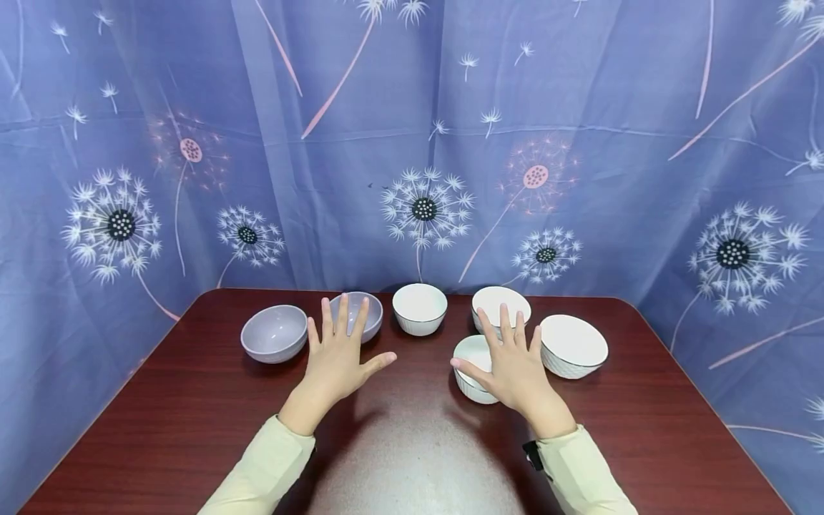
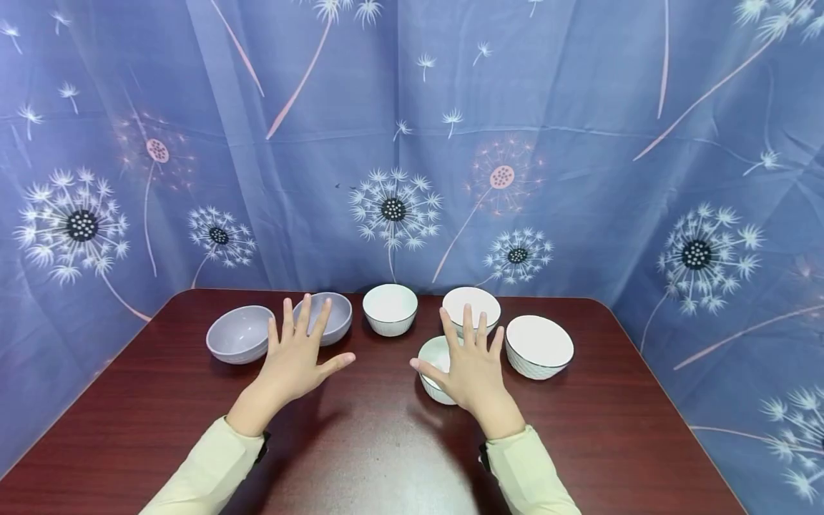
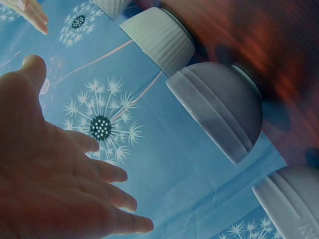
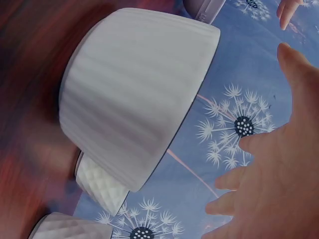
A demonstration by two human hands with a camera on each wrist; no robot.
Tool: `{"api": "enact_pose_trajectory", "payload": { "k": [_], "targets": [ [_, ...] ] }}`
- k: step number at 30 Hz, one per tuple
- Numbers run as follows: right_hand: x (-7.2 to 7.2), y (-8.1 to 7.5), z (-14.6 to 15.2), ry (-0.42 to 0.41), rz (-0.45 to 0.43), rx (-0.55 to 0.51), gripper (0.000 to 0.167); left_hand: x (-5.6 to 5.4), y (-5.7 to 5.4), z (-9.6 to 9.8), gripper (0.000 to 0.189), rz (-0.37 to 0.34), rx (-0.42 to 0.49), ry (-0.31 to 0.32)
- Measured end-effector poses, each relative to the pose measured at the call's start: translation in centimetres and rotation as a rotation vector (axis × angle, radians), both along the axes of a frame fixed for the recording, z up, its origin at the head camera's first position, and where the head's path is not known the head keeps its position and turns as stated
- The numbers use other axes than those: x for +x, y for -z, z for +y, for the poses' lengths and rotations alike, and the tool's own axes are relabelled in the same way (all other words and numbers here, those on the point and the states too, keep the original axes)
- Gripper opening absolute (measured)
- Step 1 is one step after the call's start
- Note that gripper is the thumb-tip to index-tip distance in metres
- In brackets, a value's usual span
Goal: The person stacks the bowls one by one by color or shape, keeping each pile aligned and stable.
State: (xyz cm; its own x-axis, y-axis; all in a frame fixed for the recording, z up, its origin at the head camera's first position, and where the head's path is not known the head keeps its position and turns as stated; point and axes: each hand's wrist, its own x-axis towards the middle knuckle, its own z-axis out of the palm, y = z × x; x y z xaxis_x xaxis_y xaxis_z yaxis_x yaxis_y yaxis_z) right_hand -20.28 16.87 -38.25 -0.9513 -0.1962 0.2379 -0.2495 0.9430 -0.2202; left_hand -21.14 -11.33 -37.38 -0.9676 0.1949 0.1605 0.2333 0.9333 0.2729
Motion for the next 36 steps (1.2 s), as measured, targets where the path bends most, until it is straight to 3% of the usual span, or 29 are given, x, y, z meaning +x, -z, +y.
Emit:
{"api": "enact_pose_trajectory", "payload": {
  "k": [13,27,36],
  "targets": [
    [-0.4,-0.5,-0.5,-0.022,0.011,-0.026,0.091,-0.1,-0.3,-0.5,0.098,0.080,0.006,0.002],
    [-1.2,-0.7,-1.3,-0.059,0.089,-0.050,0.090,-0.4,-0.4,-1.4,0.098,0.186,0.044,0.018],
    [-1.5,-1.2,-2.2,-0.099,0.134,-0.100,0.086,-0.4,-0.9,-2.4,0.096,0.198,0.071,0.000]
  ]
}}
